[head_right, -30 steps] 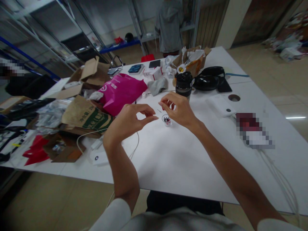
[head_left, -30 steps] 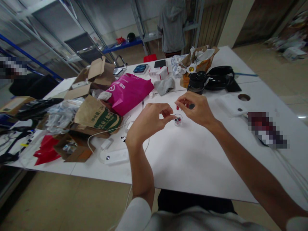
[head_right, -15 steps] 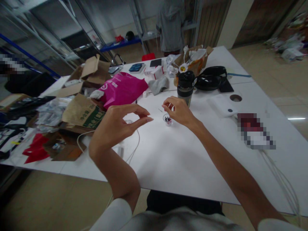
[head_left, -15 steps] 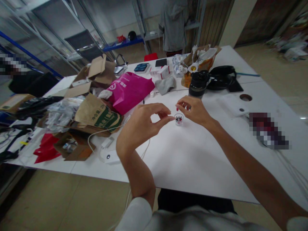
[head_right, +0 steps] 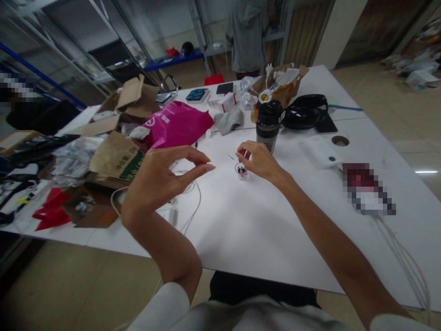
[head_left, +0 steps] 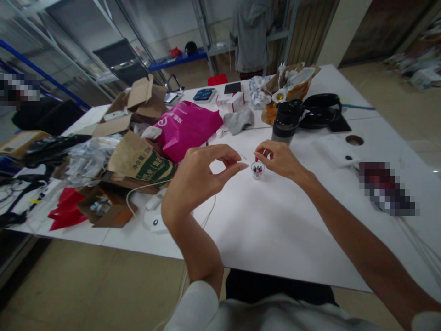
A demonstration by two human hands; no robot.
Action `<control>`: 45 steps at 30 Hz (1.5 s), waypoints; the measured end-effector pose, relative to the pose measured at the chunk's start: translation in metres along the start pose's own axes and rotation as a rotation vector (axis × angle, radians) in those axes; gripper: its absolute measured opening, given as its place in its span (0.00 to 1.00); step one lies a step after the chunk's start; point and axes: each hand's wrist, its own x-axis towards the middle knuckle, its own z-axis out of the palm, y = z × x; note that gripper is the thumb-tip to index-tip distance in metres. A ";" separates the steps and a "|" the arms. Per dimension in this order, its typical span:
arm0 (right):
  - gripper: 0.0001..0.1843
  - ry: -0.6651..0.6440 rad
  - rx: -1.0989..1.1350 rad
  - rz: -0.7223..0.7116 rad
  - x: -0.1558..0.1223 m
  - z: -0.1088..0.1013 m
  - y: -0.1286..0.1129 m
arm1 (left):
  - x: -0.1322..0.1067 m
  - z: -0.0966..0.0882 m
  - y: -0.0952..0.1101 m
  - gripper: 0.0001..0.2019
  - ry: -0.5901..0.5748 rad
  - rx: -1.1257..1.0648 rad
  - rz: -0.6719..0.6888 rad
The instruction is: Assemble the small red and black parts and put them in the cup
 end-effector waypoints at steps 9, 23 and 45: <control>0.08 -0.009 0.006 -0.001 0.000 -0.003 -0.003 | 0.001 0.003 -0.001 0.09 -0.005 -0.017 0.009; 0.06 -0.041 -0.018 0.010 0.000 -0.007 -0.005 | 0.002 0.004 0.000 0.09 -0.018 -0.014 -0.007; 0.05 -0.133 -0.068 0.040 -0.002 -0.003 0.004 | 0.003 0.004 0.000 0.12 -0.037 -0.046 -0.031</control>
